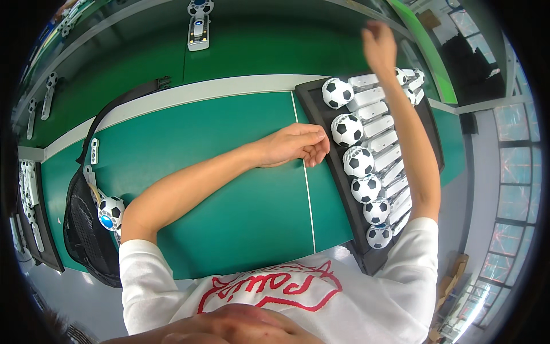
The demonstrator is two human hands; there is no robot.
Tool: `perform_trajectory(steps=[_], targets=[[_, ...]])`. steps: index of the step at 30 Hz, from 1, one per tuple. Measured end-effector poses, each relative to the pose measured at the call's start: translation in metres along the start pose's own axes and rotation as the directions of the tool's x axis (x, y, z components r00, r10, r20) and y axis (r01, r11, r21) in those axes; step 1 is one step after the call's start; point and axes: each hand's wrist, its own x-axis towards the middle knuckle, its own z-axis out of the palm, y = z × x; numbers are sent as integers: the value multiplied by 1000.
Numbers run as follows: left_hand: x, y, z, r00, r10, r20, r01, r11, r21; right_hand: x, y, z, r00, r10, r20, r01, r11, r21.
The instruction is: Testing handheld electronic soccer toys by activating them and observing light patterns at an assembly station.
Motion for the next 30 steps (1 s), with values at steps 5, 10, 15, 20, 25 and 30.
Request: perform_trajectory(steps=[5, 10, 15, 20, 25, 30], targets=[[-3, 2, -2, 1000, 9, -7, -9, 1000, -3, 16, -108, 112, 944, 8, 331, -69, 982, 174], [-3, -1, 0, 1000, 20, 13, -20, 1000, 18, 15, -195, 199, 860, -11, 510, -71, 988, 140], [2, -7, 4, 996, 73, 46, -72, 997, -22, 36, -211, 230, 808, 117, 578, -225, 967, 118], [2, -5, 2, 998, 57, 32, -57, 998, -5, 39, -220, 219, 657, 111, 746, -386, 899, 205], [1, -6, 0, 997, 71, 31, -72, 996, 44, 19, -230, 169, 668, -85, 740, -398, 799, 450], [1, -7, 0, 998, 64, 25, -65, 997, 36, -16, -250, 106, 778, -287, 559, -462, 343, 818]])
